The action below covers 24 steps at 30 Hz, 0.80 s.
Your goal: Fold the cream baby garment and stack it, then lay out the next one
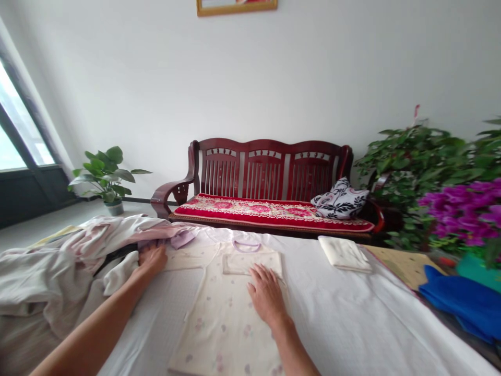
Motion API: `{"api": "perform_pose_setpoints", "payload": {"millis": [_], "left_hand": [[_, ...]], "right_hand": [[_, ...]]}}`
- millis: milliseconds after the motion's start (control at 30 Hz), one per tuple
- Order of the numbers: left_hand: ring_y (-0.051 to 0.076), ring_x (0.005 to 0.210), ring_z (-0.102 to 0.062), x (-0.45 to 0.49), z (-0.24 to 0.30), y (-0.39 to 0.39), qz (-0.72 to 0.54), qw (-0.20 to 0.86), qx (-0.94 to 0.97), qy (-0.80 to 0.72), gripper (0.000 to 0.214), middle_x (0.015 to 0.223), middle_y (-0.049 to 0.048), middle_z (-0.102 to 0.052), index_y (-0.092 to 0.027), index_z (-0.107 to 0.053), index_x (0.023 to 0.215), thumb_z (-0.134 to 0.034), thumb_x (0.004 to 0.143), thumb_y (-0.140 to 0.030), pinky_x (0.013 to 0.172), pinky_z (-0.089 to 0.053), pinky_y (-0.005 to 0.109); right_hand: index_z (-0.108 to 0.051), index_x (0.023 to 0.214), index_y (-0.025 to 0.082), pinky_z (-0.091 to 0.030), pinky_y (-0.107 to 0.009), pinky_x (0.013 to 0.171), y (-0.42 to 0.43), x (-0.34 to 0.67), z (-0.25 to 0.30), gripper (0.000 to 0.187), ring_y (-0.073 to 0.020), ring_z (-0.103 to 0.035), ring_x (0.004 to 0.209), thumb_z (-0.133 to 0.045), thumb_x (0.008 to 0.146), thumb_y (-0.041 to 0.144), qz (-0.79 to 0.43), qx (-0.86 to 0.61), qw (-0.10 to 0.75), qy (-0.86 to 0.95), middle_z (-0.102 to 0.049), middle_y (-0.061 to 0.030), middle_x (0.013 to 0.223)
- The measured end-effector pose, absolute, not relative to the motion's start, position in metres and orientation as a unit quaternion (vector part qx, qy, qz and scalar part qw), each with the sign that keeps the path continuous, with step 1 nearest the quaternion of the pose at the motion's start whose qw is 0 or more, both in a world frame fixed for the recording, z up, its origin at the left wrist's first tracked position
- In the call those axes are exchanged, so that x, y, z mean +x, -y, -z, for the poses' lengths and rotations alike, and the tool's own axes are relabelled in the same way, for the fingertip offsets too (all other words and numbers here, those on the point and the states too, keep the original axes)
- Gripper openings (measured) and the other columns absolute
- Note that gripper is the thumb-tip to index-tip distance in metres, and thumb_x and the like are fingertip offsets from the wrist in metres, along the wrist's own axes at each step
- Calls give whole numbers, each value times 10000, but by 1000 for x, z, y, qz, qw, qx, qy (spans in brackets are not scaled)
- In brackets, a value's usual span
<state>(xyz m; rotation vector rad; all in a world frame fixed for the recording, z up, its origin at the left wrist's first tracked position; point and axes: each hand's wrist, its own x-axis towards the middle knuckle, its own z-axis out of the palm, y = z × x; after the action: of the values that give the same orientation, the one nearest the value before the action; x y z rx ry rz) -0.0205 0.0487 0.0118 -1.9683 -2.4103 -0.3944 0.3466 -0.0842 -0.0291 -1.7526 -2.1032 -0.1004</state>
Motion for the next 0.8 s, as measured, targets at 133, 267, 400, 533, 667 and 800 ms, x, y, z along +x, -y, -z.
{"api": "perform_pose_setpoints", "payload": {"millis": [133,267,400,533,667,800], "left_hand": [[391,1112,-523,-22,-21,-46,112,14,-633,766,242,1095,229,-621,-78,-667,931,-486,777,-122,927,-383,478],[335,1065,-576,-14,-35,-41,145,-6,-675,723,199,970,155,-678,-117,-636,923,-489,805,-180,984,-342,446],[288,895,-641,14,-47,-36,209,-69,-694,685,152,827,78,-674,-175,-603,908,-494,831,-248,825,-424,364],[197,738,-637,66,-45,-27,278,-179,-717,614,185,767,29,-655,-188,-604,936,-502,859,-322,670,-453,273],[155,665,-659,112,-25,-17,325,-314,-740,498,437,840,35,-690,-187,-553,1214,-421,929,-490,622,-500,256],[189,800,-697,113,3,-20,409,-340,-681,503,371,963,87,-714,-165,-562,1216,-436,912,-339,743,-542,316]], "right_hand": [[-572,1325,208,-270,-432,1160,84,347,28,426,-222,-424,1361,-455,917,250,25,-629,206,749,-525,-68,1438],[-578,1316,215,-267,-429,1161,85,346,26,423,-219,-427,1360,-465,908,238,19,-631,209,747,-530,-64,1433],[-576,1316,204,-260,-430,1165,85,346,25,418,-222,-417,1367,-462,915,241,13,-633,205,746,-532,-66,1431],[-574,1316,189,-261,-438,1164,86,348,26,411,-229,-416,1368,-446,930,247,13,-629,204,750,-532,-77,1430],[-576,1312,188,-278,-450,1154,87,349,26,402,-237,-435,1354,-443,937,246,16,-620,204,758,-545,-90,1414],[-593,1294,193,-287,-445,1146,87,349,26,384,-240,-452,1336,-422,961,277,20,-621,214,754,-560,-82,1399]]}}
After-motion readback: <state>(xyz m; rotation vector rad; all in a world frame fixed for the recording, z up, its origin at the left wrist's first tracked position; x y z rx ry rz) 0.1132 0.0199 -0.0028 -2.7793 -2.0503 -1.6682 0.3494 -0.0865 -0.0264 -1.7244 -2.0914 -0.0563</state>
